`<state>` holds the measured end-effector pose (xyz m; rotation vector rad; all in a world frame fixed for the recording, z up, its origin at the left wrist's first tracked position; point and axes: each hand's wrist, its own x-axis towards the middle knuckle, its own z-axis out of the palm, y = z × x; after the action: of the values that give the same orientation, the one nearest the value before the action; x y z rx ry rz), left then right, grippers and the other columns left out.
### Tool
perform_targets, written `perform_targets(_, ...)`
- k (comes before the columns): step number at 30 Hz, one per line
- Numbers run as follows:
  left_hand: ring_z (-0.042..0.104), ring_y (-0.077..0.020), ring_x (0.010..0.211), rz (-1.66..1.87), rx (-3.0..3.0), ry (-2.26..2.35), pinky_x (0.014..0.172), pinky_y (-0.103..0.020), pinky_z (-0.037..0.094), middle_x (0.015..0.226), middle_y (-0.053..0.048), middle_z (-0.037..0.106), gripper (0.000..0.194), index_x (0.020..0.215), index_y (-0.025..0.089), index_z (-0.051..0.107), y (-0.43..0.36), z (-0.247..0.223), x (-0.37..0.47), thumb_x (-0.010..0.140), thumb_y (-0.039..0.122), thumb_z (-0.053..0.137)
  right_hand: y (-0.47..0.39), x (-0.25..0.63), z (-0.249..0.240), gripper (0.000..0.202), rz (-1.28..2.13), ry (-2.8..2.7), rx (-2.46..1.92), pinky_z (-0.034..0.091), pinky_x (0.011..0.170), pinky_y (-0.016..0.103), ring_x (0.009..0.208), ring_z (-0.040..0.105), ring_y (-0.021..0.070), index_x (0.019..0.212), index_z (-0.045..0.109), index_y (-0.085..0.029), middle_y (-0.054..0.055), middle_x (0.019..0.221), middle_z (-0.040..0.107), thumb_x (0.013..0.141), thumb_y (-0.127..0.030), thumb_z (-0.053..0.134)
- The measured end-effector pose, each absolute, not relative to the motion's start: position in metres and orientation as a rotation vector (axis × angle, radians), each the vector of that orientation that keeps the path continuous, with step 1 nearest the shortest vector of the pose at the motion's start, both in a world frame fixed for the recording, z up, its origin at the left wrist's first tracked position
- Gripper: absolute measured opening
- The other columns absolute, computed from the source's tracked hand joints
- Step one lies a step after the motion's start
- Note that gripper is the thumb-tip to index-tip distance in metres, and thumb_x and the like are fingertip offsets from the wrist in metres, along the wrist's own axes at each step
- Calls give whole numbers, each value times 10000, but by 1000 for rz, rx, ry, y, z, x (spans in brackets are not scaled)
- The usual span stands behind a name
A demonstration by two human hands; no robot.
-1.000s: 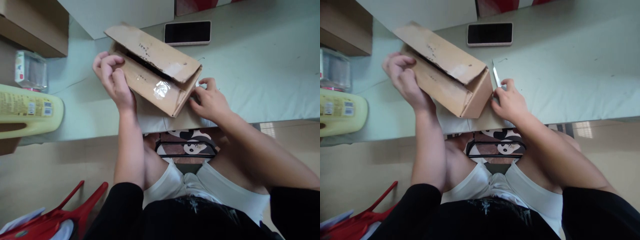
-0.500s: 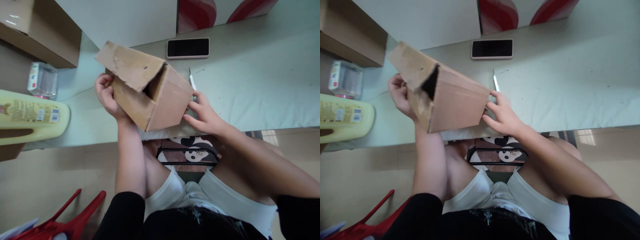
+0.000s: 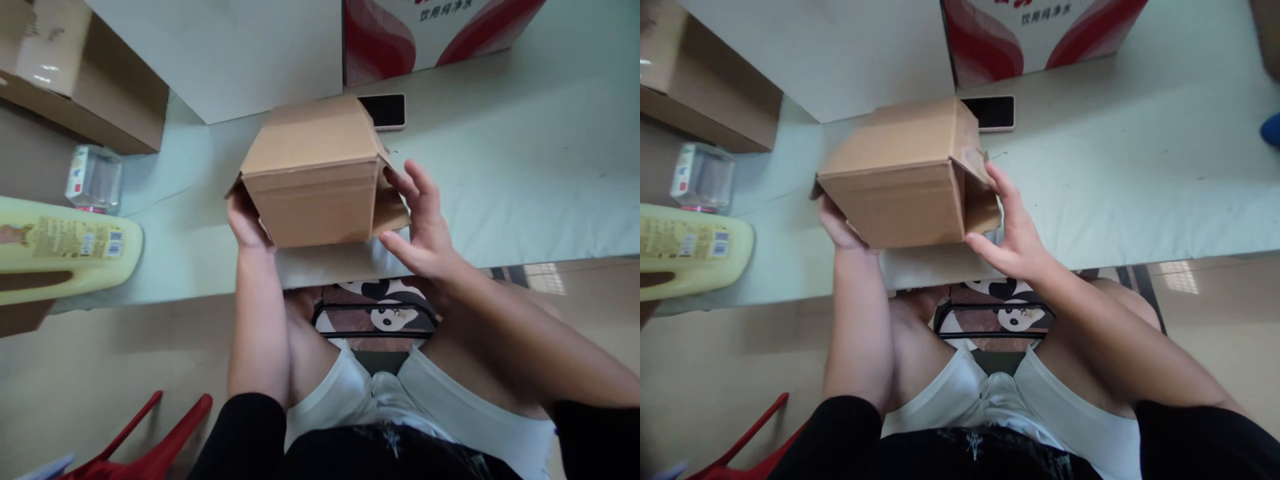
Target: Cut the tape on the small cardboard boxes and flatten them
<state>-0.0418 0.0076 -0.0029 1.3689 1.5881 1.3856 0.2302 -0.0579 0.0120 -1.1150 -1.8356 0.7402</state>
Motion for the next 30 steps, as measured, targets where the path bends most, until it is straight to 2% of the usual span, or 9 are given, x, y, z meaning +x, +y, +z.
perform_targets(5, 595, -324, 1321, 1561, 1116, 1239, 1086, -439, 512, 1072, -122, 737, 712, 1051, 224, 653, 6, 15, -28, 870, 792, 263, -52, 235, 13, 867, 748, -1854, -1222, 381, 1179, 643, 1474, 424, 353, 1604, 138, -311, 129, 1600, 408, 899, -600, 551)
perform_targets(9, 490, -313, 1430, 1697, 1086, 1132, 1115, -430, 492, 1136, -129, 724, 697, 1038, 213, 635, 1, 26, -21, 880, 750, 219, -50, 234, 12, 938, 698, -1852, -1283, 367, 1194, 643, 1533, 321, 371, 1622, 131, -296, 126, 1663, 292, 871, -666, 553)
perform_targets(12, 399, -299, 1498, 1770, 1172, 1125, 1187, -429, 430, 1236, -118, 697, 605, 1063, 209, 629, 1, 29, -21, 859, 687, 320, -50, 231, 9, 962, 665, -1849, -1255, 394, 1186, 620, 1547, 297, 364, 1630, 91, -305, 113, 1689, 225, 871, -690, 540)
perform_targets(14, 398, -291, 1499, 1737, 1224, 1187, 1199, -423, 423, 1278, -112, 681, 580, 1118, 198, 625, 2, 26, -24, 832, 643, 386, -50, 229, 6, 967, 675, -1860, -1204, 418, 1174, 606, 1553, 288, 359, 1629, 69, -303, 110, 1697, 199, 876, -681, 543)
perform_targets(16, 415, -286, 1492, 1649, 1247, 1266, 1186, -415, 442, 1325, -118, 662, 656, 1191, 197, 615, 4, 21, -27, 819, 682, 377, -50, 228, 2, 963, 687, -1874, -1189, 413, 1184, 600, 1561, 270, 354, 1624, 70, -291, 114, 1694, 200, 878, -661, 554)
perform_targets(20, 394, -267, 1518, 1536, 1275, 1398, 1199, -353, 415, 1441, -122, 597, 930, 1325, 225, 580, 7, 8, -30, 761, 896, 268, -46, 229, -9, 938, 647, -1874, -1166, 332, 1239, 613, 1570, 238, 361, 1605, 124, -287, 111, 1667, 252, 868, -622, 598)
perform_targets(22, 361, -269, 1536, 1595, 1231, 1402, 1217, -349, 385, 1489, -134, 562, 941, 1386, 193, 537, 7, 3, -30, 779, 878, 315, -43, 229, -13, 936, 644, -1835, -1091, 345, 1238, 597, 1564, 253, 359, 1597, 138, -304, 96, 1658, 262, 859, -608, 627)
perform_targets(26, 351, -292, 1537, 1688, 1148, 1316, 1241, -415, 341, 1552, -172, 494, 815, 1426, 113, 483, 4, 0, -30, 876, 707, 384, -41, 227, -14, 948, 733, -1739, -1027, 445, 1179, 567, 1521, 344, 369, 1590, 170, -323, 86, 1632, 308, 833, -570, 685)
perform_targets(30, 305, -269, 1562, 1667, 1210, 1370, 1262, -377, 292, 1542, -115, 515, 765, 1335, 167, 592, 4, 0, -35, 884, 743, 369, -45, 225, -8, 927, 934, -1651, -1053, 570, 1022, 564, 1323, 574, 357, 1592, 168, -358, 88, 1471, 513, 844, -481, 702)
